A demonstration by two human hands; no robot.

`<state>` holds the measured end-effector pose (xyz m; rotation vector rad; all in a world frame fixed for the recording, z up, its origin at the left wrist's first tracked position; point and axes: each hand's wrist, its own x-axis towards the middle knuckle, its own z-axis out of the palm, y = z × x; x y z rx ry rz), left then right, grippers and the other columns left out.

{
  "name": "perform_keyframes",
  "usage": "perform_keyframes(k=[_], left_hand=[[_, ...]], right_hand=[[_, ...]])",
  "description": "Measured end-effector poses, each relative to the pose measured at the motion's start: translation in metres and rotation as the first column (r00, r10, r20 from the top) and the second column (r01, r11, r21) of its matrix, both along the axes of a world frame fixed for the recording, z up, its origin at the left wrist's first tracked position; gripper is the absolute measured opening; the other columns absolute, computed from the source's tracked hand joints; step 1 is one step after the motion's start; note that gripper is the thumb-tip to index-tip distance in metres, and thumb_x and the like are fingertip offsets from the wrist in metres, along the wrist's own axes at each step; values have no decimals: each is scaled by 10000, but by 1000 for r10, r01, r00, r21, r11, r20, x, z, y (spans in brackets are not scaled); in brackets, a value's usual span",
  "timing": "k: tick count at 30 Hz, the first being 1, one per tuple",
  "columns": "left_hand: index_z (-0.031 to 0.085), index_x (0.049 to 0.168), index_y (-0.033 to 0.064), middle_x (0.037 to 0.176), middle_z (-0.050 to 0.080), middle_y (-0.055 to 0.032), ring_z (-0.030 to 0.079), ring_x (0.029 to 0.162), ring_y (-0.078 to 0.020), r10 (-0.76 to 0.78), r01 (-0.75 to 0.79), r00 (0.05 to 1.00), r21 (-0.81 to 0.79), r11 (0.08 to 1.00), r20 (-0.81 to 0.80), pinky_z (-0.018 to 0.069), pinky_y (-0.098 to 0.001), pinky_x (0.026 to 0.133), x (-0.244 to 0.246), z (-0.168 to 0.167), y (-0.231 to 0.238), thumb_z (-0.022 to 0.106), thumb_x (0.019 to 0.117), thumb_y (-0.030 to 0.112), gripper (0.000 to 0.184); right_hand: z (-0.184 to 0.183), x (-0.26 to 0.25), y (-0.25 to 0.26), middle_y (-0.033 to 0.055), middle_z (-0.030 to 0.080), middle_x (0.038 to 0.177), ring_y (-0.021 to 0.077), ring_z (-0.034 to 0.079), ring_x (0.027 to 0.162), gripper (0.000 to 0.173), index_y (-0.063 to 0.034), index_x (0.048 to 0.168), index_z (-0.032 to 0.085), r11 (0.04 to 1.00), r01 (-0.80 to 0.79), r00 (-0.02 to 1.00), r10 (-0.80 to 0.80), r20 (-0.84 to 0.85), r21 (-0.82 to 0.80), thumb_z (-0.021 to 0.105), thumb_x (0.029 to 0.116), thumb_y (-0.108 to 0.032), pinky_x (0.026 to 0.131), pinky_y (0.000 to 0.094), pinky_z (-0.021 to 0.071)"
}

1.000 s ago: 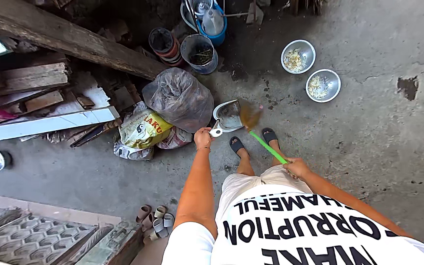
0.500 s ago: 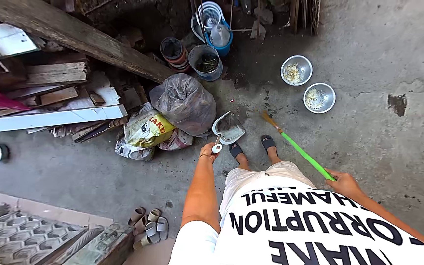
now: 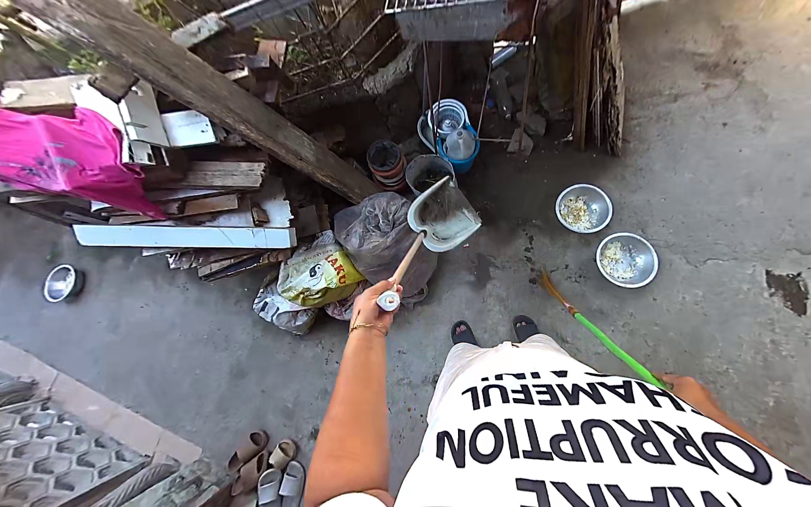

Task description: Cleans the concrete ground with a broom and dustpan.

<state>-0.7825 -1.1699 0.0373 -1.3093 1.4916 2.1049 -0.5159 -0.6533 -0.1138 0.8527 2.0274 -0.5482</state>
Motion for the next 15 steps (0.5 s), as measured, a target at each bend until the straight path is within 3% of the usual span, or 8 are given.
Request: perform_keyframes(k=[2, 4, 6, 8, 11, 13, 15], left_hand=[[583, 1012, -36, 725, 630, -81, 611, 561, -108, -63, 54, 995, -110, 992, -79, 540, -216, 538, -22, 8, 3, 529, 1005, -24, 56], [584, 1176, -77, 767, 614, -83, 590, 567, -108, -189, 160, 977, -250, 955, -96, 530, -225, 549, -42, 1, 8, 581, 973, -61, 203], [560, 1308, -87, 849, 630, -120, 587, 587, -125, -369, 314, 928, -420, 852, -55, 531, -251, 571, -61, -22, 13, 647, 925, -74, 393], [543, 1382, -74, 974, 670, -198, 653, 699, -214, -563, 486, 825, -584, 650, 59, 581, -364, 689, -79, -51, 15, 695, 888, -21, 520], [500, 1469, -40, 1203, 678, -278, 684, 1099, -369, -700, 650, 660, -674, 352, 271, 525, -535, 998, -99, -92, 25, 664, 919, 73, 585], [432, 1531, -11, 1359, 619, -266, 620, 1269, -367, -726, 723, 559, -664, 190, 400, 481, -524, 1095, -108, -123, 32, 603, 954, 110, 614], [331, 1592, 19, 1502, 504, -245, 574, 1334, -355, -710, 799, 446, -600, 41, 545, 479, -487, 1111, -113, -152, 41, 539, 989, 112, 644]], right_hand=[[-2, 1, -5, 278, 702, 1185, 463, 666, 1091, 403, -97, 1343, 691, 1000, -19, 1000, 19, 6, -2, 731, 950, -175, 945, 644, 484], [-3, 6, -11, 283, 708, 1156, 474, 668, 1077, 394, -91, 1323, 703, 1000, -17, 1000, 17, -7, -5, 738, 941, -177, 938, 654, 483], [-5, 15, -17, 281, 712, 1145, 478, 670, 1078, 401, -90, 1313, 707, 1000, -1, 1000, 1, -23, -7, 750, 926, -182, 939, 660, 486], [-4, 23, -25, 274, 708, 1189, 477, 654, 1140, 442, -105, 1349, 690, 1000, 7, 1000, -7, -2, 6, 744, 921, -206, 985, 661, 472], [3, 35, -38, 253, 715, 1189, 446, 664, 1140, 441, -120, 1363, 680, 1000, -18, 999, 18, 29, 12, 708, 939, -238, 979, 644, 482], [6, 37, -45, 250, 716, 1188, 444, 669, 1134, 444, -124, 1380, 667, 999, -32, 999, 32, 36, -7, 683, 957, -259, 971, 634, 487], [-3, 48, -47, 248, 717, 1195, 450, 672, 1129, 468, -131, 1390, 663, 999, -41, 999, 42, 27, -19, 709, 950, -284, 975, 641, 488]])
